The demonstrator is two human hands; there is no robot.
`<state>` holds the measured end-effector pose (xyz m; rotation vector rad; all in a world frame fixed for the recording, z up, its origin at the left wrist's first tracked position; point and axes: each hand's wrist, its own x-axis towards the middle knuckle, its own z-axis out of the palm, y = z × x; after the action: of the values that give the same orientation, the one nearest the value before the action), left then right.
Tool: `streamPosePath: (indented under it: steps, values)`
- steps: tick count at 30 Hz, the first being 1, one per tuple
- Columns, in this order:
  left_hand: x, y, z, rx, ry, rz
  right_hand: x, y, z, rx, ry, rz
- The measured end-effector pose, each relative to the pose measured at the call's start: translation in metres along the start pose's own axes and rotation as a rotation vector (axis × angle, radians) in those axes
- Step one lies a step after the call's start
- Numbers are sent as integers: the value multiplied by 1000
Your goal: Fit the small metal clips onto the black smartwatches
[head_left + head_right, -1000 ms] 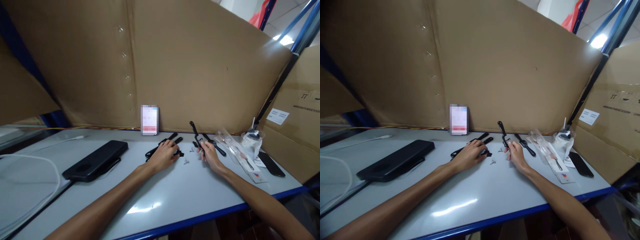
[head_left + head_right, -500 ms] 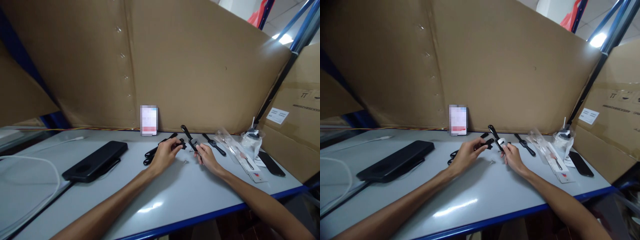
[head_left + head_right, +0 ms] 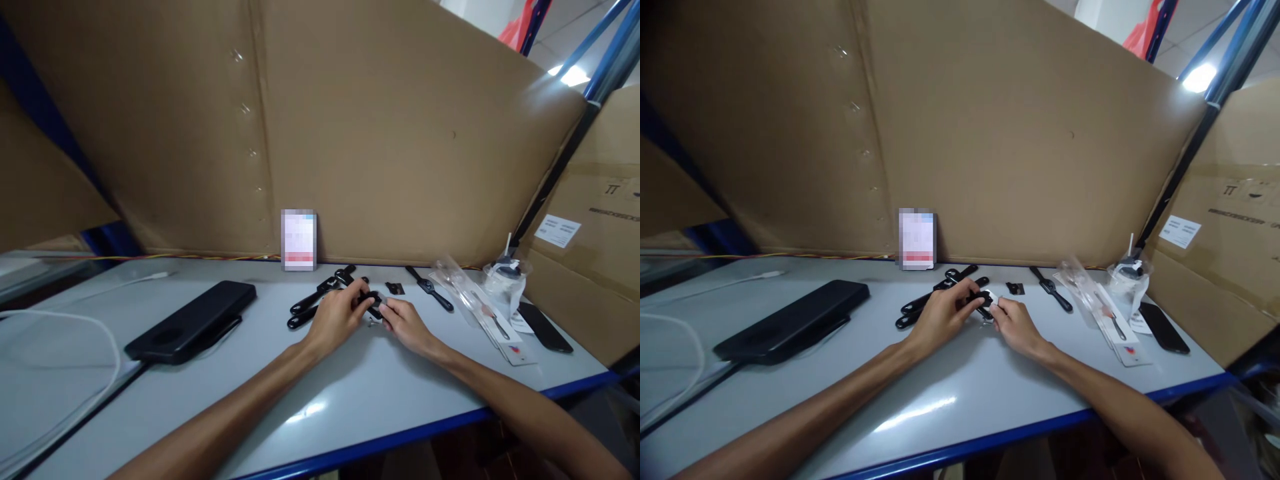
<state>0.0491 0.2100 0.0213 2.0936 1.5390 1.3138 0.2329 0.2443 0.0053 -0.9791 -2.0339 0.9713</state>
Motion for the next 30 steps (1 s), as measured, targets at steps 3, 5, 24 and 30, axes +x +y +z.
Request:
streamPosePath:
  steps: [3,5,24,30]
  values:
    - [0,-1,-3,58,-36,15,0,-1,0,23,-17,18]
    - [0,0,-5,83,-46,23,0,-1,0,39,-13,29]
    - [-2,-9,-2,205,-78,75,0,-4,1,180,47,123]
    - [-2,-7,-3,222,-163,77,2,0,3,190,30,130]
